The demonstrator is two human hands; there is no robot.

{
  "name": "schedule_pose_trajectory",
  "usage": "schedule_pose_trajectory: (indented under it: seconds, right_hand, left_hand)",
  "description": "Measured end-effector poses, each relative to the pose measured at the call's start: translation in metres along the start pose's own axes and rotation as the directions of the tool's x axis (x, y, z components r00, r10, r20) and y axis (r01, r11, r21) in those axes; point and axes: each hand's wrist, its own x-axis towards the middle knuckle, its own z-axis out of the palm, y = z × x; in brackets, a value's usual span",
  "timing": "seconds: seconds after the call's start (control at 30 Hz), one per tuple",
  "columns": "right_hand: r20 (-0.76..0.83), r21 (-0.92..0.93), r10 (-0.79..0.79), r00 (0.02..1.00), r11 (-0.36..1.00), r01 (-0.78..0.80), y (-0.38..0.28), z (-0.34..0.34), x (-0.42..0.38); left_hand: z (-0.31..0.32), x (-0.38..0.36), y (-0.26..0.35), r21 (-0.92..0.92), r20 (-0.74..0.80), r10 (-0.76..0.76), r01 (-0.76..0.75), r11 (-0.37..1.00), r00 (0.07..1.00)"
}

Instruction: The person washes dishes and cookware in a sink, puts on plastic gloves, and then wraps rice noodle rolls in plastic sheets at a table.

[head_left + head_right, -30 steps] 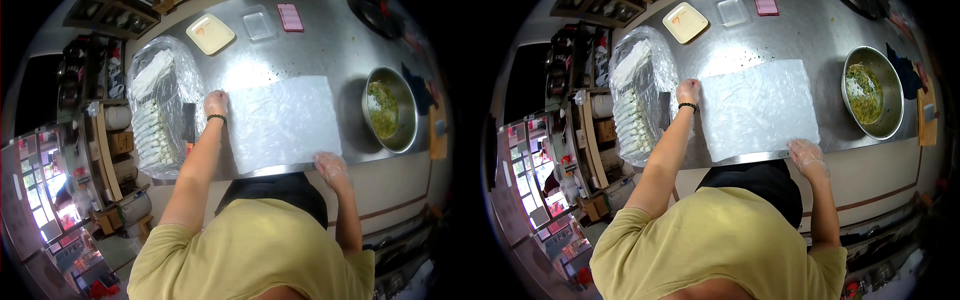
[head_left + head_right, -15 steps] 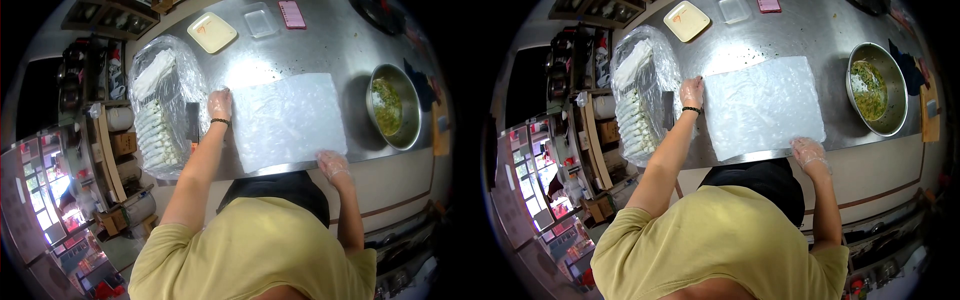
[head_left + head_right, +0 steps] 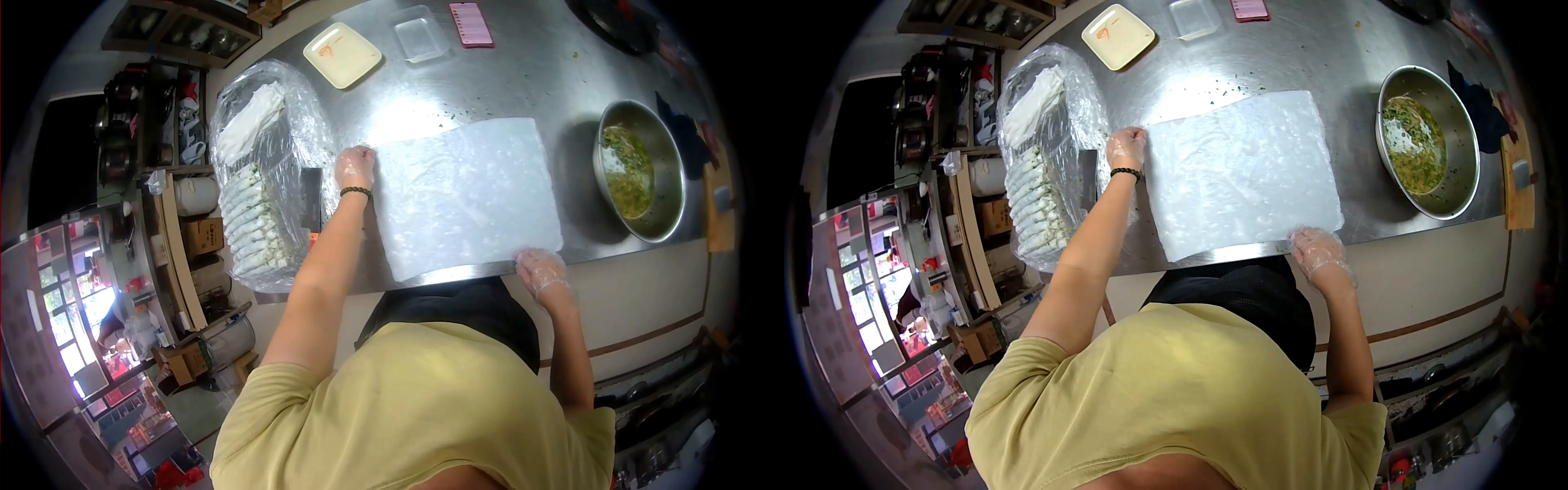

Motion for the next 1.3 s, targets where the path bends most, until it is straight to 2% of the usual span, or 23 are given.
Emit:
schedule_pose_trajectory:
  seconds: [0.07, 0.23, 0.33, 0.4, 0.43, 0.5, 0.73, 0.8, 0.9, 1.13, 1.23, 1.3]
  right_hand:
    - [0.021, -0.008, -0.015, 1.000, 1.000, 0.015, 0.002, -0.002, -0.002]
    - [0.048, 0.013, -0.076, 0.996, 0.997, 0.076, 0.016, -0.004, -0.005]
    - [0.029, 0.030, -0.115, 0.993, 0.993, 0.115, 0.027, 0.001, -0.006]
    - [0.033, 0.046, -0.127, 0.991, 0.991, 0.125, 0.029, 0.001, -0.003]
    - [0.072, 0.038, -0.122, 0.990, 0.992, 0.120, 0.030, -0.002, -0.001]
    - [0.114, 0.032, -0.119, 0.986, 0.993, 0.116, 0.030, -0.005, 0.003]
    - [0.121, -0.052, -0.061, 0.991, 0.996, 0.068, 0.017, -0.010, 0.015]
    - [0.118, -0.059, -0.072, 0.990, 0.995, 0.079, 0.013, -0.013, 0.018]
    - [0.182, -0.040, -0.025, 0.983, 0.999, 0.033, 0.008, -0.010, 0.021]
    - [0.186, -0.085, -0.001, 0.983, 0.996, 0.017, -0.001, -0.007, 0.025]
    - [0.194, -0.092, 0.004, 0.981, 0.996, 0.014, -0.006, -0.006, 0.026]
    - [0.212, -0.088, 0.002, 0.977, 0.996, 0.017, -0.007, -0.004, 0.026]
  left_hand:
    - [0.006, 0.007, -0.003, -0.057, 0.023, -0.089, 0.090, 0.994, 0.996]
    - [-0.006, 0.001, 0.010, -0.096, 0.025, -0.101, 0.103, 0.990, 0.995]
    - [-0.009, -0.003, 0.011, -0.088, 0.004, -0.048, 0.049, 0.995, 0.999]
    - [-0.008, -0.003, 0.009, -0.007, -0.017, 0.077, -0.077, 0.997, 0.997]
    - [-0.007, -0.005, 0.007, -0.006, -0.014, 0.071, -0.071, 0.997, 0.997]
    - [-0.004, -0.009, 0.001, 0.004, -0.108, 0.213, -0.214, 0.977, 0.971]
    - [0.011, -0.002, -0.012, -0.101, -0.194, 0.214, -0.236, 0.966, 0.957]
    - [0.011, -0.003, -0.013, -0.073, -0.263, 0.263, -0.291, 0.954, 0.928]
    - [0.007, -0.010, -0.011, -0.027, -0.209, 0.339, -0.352, 0.936, 0.917]
    - [0.011, -0.007, -0.017, 0.003, -0.203, 0.349, -0.356, 0.935, 0.915]
    - [0.008, -0.001, -0.013, 0.058, -0.153, 0.319, -0.314, 0.948, 0.935]
    - [0.003, 0.002, -0.008, -0.006, -0.083, 0.243, -0.245, 0.970, 0.966]
